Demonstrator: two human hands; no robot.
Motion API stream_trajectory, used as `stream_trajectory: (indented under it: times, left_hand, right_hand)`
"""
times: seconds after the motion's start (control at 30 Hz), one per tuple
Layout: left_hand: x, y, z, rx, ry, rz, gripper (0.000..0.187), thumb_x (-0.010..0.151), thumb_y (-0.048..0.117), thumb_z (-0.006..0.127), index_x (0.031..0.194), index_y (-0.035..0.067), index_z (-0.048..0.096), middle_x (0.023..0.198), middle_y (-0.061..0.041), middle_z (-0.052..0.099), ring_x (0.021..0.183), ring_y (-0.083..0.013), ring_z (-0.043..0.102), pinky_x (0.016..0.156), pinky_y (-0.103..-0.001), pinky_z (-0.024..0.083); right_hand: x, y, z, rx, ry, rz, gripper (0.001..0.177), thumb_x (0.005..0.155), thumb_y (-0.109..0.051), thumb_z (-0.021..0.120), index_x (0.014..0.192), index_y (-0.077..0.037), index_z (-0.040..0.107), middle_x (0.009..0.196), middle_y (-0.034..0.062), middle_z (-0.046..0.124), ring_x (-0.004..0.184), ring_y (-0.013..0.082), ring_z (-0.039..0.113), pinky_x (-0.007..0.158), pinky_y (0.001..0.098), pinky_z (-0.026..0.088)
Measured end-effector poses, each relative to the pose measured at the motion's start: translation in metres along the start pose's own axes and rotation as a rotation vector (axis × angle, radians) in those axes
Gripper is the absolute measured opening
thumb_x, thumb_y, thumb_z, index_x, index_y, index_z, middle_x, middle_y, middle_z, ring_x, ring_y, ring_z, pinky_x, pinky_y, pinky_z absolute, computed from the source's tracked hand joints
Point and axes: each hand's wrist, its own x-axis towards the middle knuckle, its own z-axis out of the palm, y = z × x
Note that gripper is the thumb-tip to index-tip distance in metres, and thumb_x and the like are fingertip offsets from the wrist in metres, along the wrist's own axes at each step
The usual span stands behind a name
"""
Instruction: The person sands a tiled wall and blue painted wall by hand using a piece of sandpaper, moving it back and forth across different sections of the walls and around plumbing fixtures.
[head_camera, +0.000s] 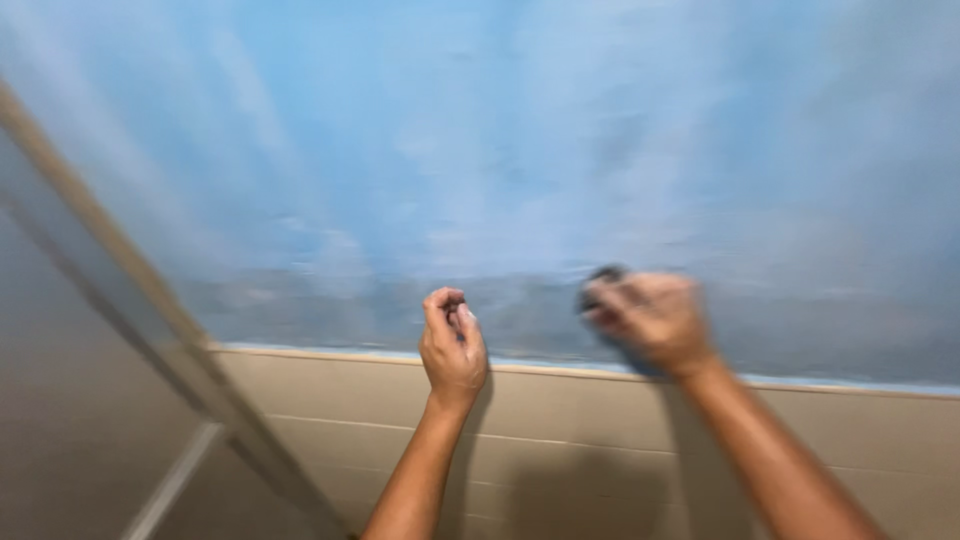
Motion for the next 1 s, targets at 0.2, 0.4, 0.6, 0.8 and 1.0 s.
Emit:
stream_trajectory:
  times: [0.2,0.4,0.6,0.8,1.0]
  left_hand:
    - [0.023,-0.056,-0.047,-0.089,0.002,-0.037,0.021,0.102,0.003,0.055,0.123,0.002,0.054,0.104,-0.011,0.067,0.079,-0.0156,0.066,0.069,-0.030,0.054]
    - [0.013,-0.072,-0.093,0.098,-0.411,0.287,0.043,0.092,0.006,0.065,0.134,0.007,0.056,0.125,-0.017,0.062,0.116,-0.0337,0.061,0.098,-0.042,0.051]
    - [0.074,-0.030,-0.056,0.277,-0.458,0.516,0.061,0.105,0.016,0.058,0.158,-0.003,0.035,0.140,-0.022,0.055,0.118,-0.0363,0.055,0.100,-0.044,0.047]
    - [0.057,-0.062,-0.104,0.295,-0.442,0.454,0.066,0.095,0.007,0.059,0.156,-0.003,0.035,0.134,-0.020,0.054,0.126,-0.0353,0.054,0.106,-0.043,0.046]
    - [0.005,-0.071,-0.070,0.342,-0.447,0.506,0.069,0.087,0.002,0.059,0.153,0.017,0.045,0.138,-0.019,0.050,0.127,-0.0386,0.050,0.106,-0.046,0.045]
  right_hand:
    - [0.072,-0.049,0.120,-0.193,0.181,0.043,0.041,0.087,-0.025,0.083,0.125,-0.013,0.071,0.113,0.0060,0.070,0.107,0.0257,0.062,0.091,0.0460,0.045]
    - [0.014,-0.102,0.157,-0.150,-0.109,-0.121,0.048,0.087,-0.030,0.076,0.132,-0.014,0.068,0.126,0.0044,0.066,0.109,0.0186,0.062,0.086,0.0391,0.044]
    - [0.075,-0.071,0.143,-0.438,0.163,0.184,0.058,0.076,-0.035,0.087,0.129,-0.018,0.068,0.124,0.0092,0.065,0.108,0.0287,0.058,0.091,0.0439,0.043]
    - [0.064,-0.120,0.205,-0.085,0.054,0.065,0.059,0.079,-0.031,0.082,0.132,-0.011,0.064,0.133,0.0118,0.063,0.115,0.0291,0.058,0.096,0.0468,0.043]
    - [0.008,-0.117,0.194,-0.057,0.122,0.257,0.058,0.086,-0.015,0.074,0.139,-0.004,0.055,0.139,0.0147,0.062,0.125,0.0325,0.059,0.100,0.0468,0.044]
